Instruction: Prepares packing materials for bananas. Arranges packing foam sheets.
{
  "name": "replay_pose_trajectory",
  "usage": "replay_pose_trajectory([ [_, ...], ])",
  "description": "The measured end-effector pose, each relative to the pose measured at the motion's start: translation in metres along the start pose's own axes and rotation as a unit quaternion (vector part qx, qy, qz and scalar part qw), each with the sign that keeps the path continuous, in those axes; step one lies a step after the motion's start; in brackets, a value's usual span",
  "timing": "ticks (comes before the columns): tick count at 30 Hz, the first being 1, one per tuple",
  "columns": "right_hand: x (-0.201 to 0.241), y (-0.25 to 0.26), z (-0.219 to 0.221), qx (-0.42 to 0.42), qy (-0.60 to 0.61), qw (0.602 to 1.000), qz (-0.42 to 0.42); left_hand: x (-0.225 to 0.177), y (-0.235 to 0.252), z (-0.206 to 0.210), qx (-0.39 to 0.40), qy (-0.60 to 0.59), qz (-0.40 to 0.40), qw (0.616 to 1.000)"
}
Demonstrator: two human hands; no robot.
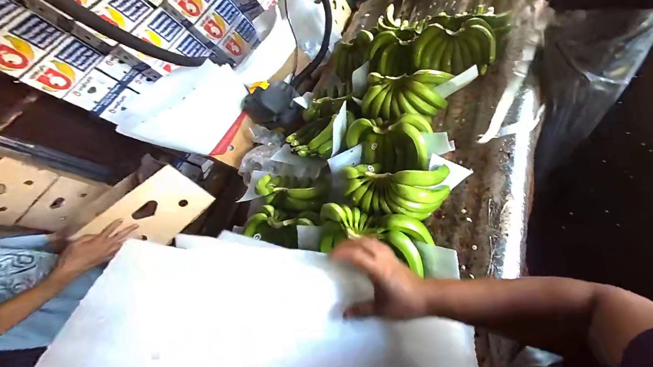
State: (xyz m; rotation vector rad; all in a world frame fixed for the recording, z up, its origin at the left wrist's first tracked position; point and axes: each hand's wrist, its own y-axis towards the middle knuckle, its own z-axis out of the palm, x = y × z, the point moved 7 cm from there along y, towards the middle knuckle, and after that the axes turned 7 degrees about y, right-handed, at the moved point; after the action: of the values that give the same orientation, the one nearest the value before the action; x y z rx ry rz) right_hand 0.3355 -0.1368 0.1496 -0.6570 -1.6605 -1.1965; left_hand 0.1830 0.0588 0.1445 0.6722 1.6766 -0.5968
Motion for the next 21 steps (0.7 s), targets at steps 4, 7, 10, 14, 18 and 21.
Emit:
replay_pose_trajectory([
  [4, -0.032, 0.007, -0.023, 0.105, 0.185, 0.962, 0.17, -0.01, 0.011, 0.026, 0.095, -0.057, 0.041, 0.993],
  [7, -0.036, 0.007, -0.022, 0.131, 0.295, 0.914, 0.247, -0.01, 0.012, 0.06, 0.08, -0.083, 0.041, 0.992],
  [10, -0.045, 0.017, -0.052, 0.049, 0.291, 0.921, 0.254, -0.024, 0.018, 0.099, 0.071, -0.058, 0.044, 0.995],
  [14, -0.047, 0.042, -0.126, -0.042, 0.185, 0.965, 0.18, -0.033, 0.031, 0.16, 0.17, 0.004, 0.095, 0.981],
  [18, -0.048, 0.049, -0.191, -0.06, 0.021, 0.996, 0.061, -0.048, 0.014, 0.249, 0.123, 0.032, 0.097, 0.987],
  [21, -0.062, 0.035, -0.261, -0.087, 0.115, 0.988, 0.046, -0.07, 0.007, 0.323, 0.132, 0.056, 0.133, 0.981],
])
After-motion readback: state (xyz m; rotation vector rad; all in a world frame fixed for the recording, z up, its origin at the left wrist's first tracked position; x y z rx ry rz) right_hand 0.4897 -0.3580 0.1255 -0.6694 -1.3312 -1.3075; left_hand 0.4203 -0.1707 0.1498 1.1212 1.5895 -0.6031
